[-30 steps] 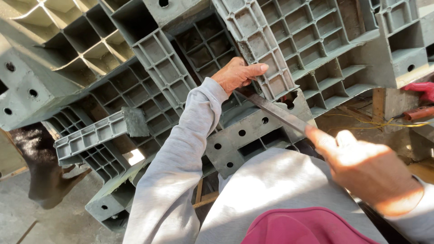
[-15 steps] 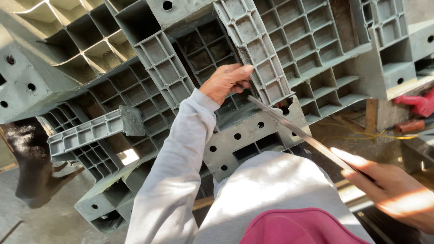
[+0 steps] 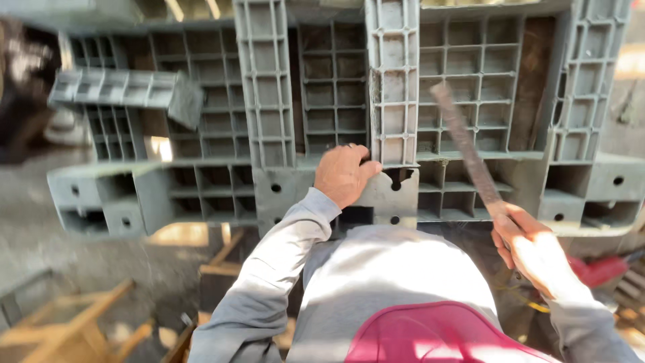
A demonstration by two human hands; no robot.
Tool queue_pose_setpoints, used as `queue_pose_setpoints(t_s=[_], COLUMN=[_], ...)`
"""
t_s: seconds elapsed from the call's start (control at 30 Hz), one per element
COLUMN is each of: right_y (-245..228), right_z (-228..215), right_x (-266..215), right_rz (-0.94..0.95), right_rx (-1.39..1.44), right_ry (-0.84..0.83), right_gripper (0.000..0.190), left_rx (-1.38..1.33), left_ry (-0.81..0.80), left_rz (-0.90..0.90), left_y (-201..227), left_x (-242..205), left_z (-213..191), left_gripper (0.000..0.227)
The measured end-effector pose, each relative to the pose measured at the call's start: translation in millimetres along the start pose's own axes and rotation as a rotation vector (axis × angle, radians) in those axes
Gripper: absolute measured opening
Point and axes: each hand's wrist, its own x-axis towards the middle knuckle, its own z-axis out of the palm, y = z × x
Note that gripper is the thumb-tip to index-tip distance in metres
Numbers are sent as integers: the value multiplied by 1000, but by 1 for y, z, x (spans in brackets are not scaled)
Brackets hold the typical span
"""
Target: The person aligns a broken plastic pallet segment, taps it with a metal bar, and then uses a hot air gun to melt and fuse the joint. The person holds the segment in place while applying heat to secure the repair.
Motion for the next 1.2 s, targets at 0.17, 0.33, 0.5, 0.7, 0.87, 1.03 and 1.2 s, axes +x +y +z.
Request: queue_pose_setpoints(t_s=[0.17, 0.33, 0.5, 0.7, 0.87, 1.03, 1.2], right_y=[-48, -81, -88, -89, -92, -92, -99], right_z=[-26, -18, 17, 28, 20, 17, 26], right_x=[43, 96, 126, 144, 141, 138, 143], right_rz=[-88, -585, -846, -916, -1005, -1022, -1003], right_rx=[-478, -812, -902, -921, -946, -936, -983], right_ry=[-208, -328, -328, -384, -409, -393, -365], right_gripper=[44, 45, 44, 43, 41, 39, 38], left_rx=[304, 211, 106, -29, 151, 178, 149], left_ry=[338, 336, 421, 572, 639, 644, 611], left_rz=[-9, -20, -108, -243, -197, -172, -197], left_y=[10, 3, 3, 17, 20, 10, 7], left_x=[-21, -21, -22, -28, -23, -20, -20], left_z=[31, 41, 43, 46, 56, 61, 58], left_gripper=[28, 30, 37, 40, 34, 31, 20])
